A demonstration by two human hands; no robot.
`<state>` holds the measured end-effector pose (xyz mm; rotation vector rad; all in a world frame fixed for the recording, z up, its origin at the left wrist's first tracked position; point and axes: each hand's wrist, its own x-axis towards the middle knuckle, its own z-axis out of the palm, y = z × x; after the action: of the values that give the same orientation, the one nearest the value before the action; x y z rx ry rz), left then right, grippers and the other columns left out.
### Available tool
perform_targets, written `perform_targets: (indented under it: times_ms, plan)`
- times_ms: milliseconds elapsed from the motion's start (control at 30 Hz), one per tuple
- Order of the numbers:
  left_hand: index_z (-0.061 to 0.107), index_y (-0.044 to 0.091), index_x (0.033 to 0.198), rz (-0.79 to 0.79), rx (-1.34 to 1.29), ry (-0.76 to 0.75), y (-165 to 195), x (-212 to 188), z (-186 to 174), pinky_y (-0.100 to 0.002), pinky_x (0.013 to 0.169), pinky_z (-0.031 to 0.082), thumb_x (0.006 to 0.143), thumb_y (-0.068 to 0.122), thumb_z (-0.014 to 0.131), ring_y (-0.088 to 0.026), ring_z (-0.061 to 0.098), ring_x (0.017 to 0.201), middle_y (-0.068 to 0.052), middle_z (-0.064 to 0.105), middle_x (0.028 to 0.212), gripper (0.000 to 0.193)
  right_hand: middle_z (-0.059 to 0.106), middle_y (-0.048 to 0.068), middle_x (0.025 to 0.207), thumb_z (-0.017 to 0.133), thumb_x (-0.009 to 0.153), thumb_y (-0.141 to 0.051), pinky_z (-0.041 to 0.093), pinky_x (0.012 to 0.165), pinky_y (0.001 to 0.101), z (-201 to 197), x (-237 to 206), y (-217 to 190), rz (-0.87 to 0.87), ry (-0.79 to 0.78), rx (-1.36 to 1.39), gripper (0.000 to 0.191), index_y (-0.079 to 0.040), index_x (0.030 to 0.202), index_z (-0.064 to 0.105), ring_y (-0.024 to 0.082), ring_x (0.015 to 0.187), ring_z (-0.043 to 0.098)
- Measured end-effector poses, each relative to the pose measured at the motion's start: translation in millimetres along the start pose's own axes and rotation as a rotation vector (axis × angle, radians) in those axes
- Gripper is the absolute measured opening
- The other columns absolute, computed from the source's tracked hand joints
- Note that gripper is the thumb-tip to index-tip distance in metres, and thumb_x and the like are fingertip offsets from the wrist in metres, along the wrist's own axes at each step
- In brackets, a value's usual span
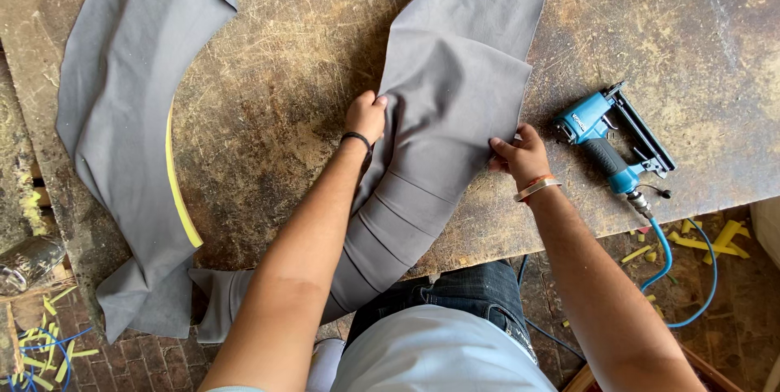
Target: The person staples gray fabric onto a curved wooden frame using a pneumatic staple gun. They repeatedly pull, fold, and smooth the fabric while driving staples along the edge to secure it in place.
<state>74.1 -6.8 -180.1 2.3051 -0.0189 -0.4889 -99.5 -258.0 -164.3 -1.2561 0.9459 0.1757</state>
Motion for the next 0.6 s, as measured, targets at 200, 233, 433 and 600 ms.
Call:
perform_targets:
  times_ms: [200,233,433,600]
  plan:
    - [0.063,0.005,0.11,-0.225,-0.446,-0.364,-8.7,-9.0,-24.8,-0.029,0.042,0.044,0.097,0.037,0.065,-0.013,0.051,0.054,-0.001,0.062,0.077,0.035,0.073,0.014,0.097,0.073,0.082,0.0,0.059,0.054,0.0347,2.3,-15.1,11.4,-0.136,-0.019,-0.072,0.093,-0.026,0.155,0.021,0.019,0.068,0.07]
    - [0.06,0.005,0.113,-0.206,-0.315,-0.42,-5.8,-7.5,-27.0,-0.029,0.045,0.045,0.094,0.037,0.072,-0.012,0.051,0.056,-0.001,0.064,0.08,0.039,0.073,0.012,0.099,0.074,0.078,0.003,0.058,0.051,0.0345,0.0,-15.4,15.0,-0.177,-0.068,-0.069,0.104,-0.032,0.156,0.014,0.018,0.069,0.071]
    - [0.071,0.001,0.106,-0.096,0.0,-0.574,-0.4,1.8,-27.1,-0.033,0.061,0.05,0.089,0.04,0.079,-0.012,0.054,0.064,-0.006,0.068,0.085,0.043,0.069,0.012,0.094,0.079,0.089,-0.001,0.058,0.064,0.0303,-6.5,-8.9,41.0,-0.308,-0.176,-0.289,0.063,-0.017,0.146,0.06,0.014,0.074,0.064]
    - [0.068,0.002,0.103,0.026,0.049,-0.616,-12.9,8.1,-32.2,-0.037,0.075,0.053,0.095,0.044,0.073,-0.017,0.064,0.08,-0.009,0.071,0.09,0.043,0.074,-0.001,0.108,0.077,0.088,-0.001,0.059,0.078,0.0253,1.3,-14.5,51.2,-0.457,-0.089,-0.32,0.029,-0.01,0.116,0.074,0.01,0.091,0.069]
